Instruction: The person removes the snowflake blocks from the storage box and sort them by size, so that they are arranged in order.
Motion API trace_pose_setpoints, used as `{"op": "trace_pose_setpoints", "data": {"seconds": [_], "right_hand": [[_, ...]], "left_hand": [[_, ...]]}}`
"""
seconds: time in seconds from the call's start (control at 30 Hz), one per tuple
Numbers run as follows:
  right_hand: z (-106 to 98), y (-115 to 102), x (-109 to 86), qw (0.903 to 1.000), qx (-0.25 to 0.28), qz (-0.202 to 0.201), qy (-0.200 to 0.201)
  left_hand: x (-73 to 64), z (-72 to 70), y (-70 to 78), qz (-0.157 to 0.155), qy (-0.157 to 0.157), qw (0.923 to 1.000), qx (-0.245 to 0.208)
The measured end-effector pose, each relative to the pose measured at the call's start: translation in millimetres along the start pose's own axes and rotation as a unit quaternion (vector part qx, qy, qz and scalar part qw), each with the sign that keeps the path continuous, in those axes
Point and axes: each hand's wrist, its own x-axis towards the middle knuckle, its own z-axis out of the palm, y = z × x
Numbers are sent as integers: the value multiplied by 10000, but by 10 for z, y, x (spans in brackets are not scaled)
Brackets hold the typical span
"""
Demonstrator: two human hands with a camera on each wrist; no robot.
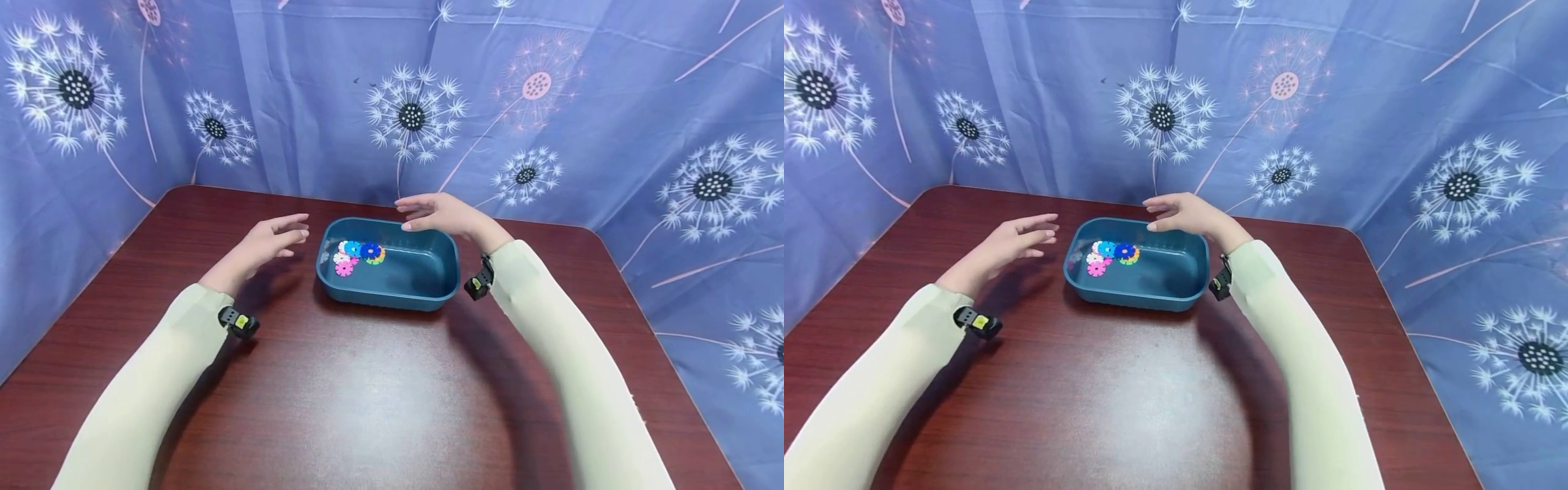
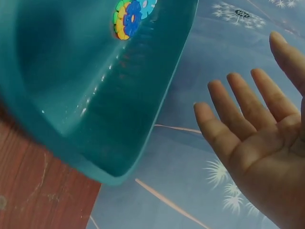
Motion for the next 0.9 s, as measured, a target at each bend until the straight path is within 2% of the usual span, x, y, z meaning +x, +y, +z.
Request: {"op": "trace_pose_setpoints", "data": {"seconds": [0.4,0.7,0.9], "right_hand": [[69,2,257,9984,-14,-127,-545],[128,60,436,9965,-269,-25,-793],[168,55,496,9951,-347,20,-928]], "left_hand": [[61,70,-64,-321,-211,9986,-366],[96,103,-113,-422,-225,9974,-547],[110,127,-144,-446,-286,9948,-873]]}}
